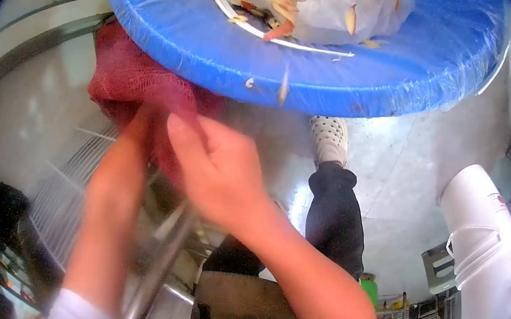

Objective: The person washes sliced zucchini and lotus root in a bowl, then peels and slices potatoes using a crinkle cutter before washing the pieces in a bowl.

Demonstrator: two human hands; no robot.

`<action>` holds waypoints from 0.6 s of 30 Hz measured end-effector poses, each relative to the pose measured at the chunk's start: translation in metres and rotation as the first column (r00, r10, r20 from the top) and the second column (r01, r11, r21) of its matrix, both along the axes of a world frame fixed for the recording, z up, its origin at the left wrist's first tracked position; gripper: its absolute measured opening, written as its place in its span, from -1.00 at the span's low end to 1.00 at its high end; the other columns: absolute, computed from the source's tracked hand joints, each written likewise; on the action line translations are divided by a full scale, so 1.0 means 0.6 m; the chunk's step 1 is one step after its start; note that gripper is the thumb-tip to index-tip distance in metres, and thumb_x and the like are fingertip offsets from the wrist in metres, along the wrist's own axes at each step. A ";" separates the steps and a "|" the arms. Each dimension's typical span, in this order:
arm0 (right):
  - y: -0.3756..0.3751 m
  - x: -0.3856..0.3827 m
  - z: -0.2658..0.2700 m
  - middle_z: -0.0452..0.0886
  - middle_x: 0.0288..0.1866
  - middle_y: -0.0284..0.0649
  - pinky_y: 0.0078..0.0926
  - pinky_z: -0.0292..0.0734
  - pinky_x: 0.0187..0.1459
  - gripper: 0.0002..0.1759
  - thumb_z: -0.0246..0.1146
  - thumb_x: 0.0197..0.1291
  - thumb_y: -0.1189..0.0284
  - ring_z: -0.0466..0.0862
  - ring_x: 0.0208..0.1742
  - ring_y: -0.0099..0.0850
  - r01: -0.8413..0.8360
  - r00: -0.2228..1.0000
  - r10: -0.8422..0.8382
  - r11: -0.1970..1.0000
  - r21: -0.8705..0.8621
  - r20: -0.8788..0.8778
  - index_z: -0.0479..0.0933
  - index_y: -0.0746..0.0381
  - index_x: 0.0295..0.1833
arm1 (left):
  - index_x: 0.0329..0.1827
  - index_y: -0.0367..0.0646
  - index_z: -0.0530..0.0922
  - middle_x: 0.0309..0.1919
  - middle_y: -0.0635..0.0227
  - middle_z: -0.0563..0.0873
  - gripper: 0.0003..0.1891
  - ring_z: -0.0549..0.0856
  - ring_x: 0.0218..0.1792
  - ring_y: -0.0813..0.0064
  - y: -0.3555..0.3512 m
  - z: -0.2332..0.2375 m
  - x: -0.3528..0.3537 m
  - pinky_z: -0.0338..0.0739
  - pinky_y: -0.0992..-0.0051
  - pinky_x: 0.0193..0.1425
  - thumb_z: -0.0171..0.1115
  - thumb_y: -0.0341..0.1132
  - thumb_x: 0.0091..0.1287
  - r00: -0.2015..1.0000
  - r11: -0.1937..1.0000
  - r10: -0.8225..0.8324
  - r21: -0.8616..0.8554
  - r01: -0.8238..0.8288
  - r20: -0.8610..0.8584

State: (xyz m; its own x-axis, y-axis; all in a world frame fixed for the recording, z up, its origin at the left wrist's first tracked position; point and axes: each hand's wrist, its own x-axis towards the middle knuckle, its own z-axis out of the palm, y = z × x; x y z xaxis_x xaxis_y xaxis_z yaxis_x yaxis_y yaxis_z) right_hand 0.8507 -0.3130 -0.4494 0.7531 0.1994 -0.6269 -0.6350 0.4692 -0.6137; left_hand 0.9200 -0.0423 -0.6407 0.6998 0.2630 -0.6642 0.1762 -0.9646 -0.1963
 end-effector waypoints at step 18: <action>-0.013 -0.014 -0.017 0.68 -0.10 -0.09 -0.37 0.55 -0.04 -0.47 0.21 0.35 0.09 0.66 -0.15 -0.35 0.098 0.982 -0.083 0.992 -0.084 0.168 0.50 0.33 0.16 | 0.17 -0.21 0.56 0.11 0.09 0.63 -0.65 0.63 0.08 0.13 0.030 0.109 -0.043 0.59 0.21 0.11 0.12 -0.26 0.38 0.878 0.887 0.433 -0.273 -0.374 0.205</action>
State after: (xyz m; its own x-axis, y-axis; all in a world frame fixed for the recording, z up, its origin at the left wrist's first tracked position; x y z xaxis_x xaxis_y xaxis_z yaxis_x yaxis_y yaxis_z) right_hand 0.8420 -0.3207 -0.4598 0.8594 0.0736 -0.5059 -0.4799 0.4573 -0.7487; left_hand 0.8945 -0.0243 -0.5755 0.7149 0.4279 -0.5529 0.5739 -0.8108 0.1146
